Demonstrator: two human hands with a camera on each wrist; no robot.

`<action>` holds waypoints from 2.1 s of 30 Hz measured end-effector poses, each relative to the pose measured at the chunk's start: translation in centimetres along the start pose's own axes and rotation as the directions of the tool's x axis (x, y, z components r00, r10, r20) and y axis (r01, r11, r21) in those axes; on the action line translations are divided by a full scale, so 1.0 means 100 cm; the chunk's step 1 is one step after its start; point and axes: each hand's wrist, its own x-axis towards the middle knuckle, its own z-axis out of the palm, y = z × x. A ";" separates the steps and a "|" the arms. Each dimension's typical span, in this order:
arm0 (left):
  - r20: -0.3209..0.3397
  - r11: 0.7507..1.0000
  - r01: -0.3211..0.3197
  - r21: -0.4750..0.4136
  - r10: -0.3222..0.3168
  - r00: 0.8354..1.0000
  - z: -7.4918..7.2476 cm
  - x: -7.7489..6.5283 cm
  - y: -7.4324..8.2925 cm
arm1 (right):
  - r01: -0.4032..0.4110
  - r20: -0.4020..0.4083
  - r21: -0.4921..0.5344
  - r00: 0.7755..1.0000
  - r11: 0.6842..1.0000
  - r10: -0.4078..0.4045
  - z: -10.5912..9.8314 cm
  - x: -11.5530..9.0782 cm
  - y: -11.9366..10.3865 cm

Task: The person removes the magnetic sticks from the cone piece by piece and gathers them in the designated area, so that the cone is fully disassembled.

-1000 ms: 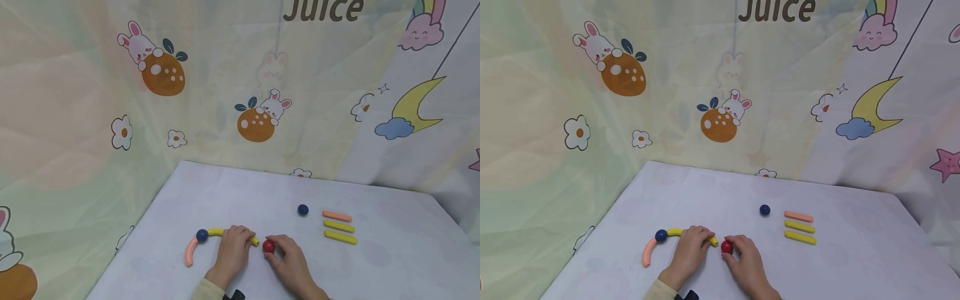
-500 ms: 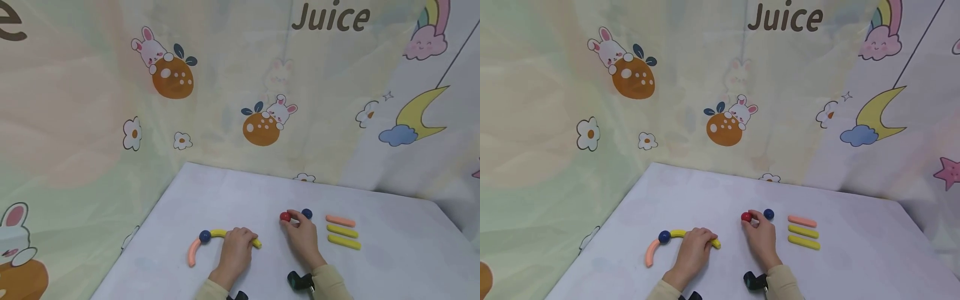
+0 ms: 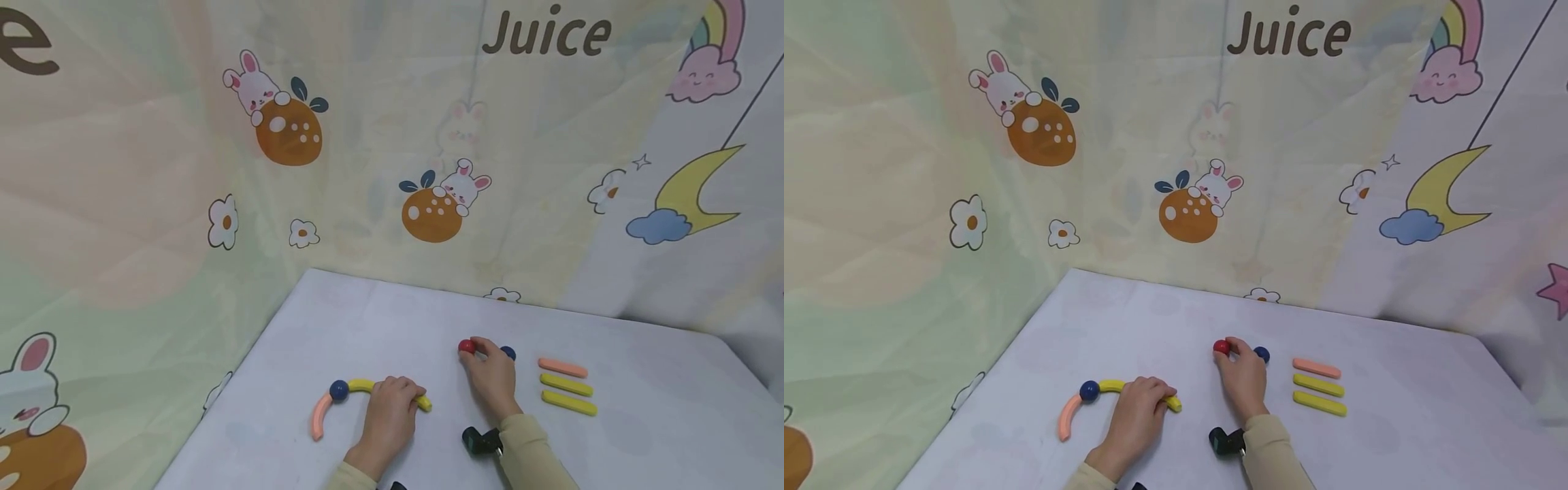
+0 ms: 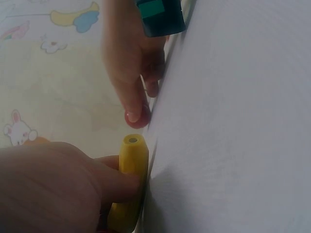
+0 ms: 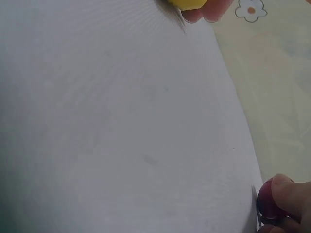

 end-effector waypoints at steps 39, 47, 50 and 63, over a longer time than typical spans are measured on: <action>0.021 0.999 -0.005 -0.032 0.006 1.000 -0.001 0.000 -0.002 | 0.000 0.044 -0.003 0.999 1.000 0.000 0.003 0.006 0.001; 0.019 1.000 -0.007 -0.027 0.008 1.000 -0.003 0.001 0.000 | -0.019 0.033 -0.003 0.999 1.000 0.019 0.002 0.007 -0.001; 0.018 1.000 -0.007 -0.029 0.008 1.000 -0.003 0.001 0.001 | -0.025 0.032 -0.003 0.999 1.000 0.025 0.002 0.006 -0.001; 0.011 0.999 -0.021 -0.037 0.021 1.000 -0.003 0.000 0.000 | -0.036 0.038 0.017 0.999 0.999 0.035 0.000 0.003 -0.002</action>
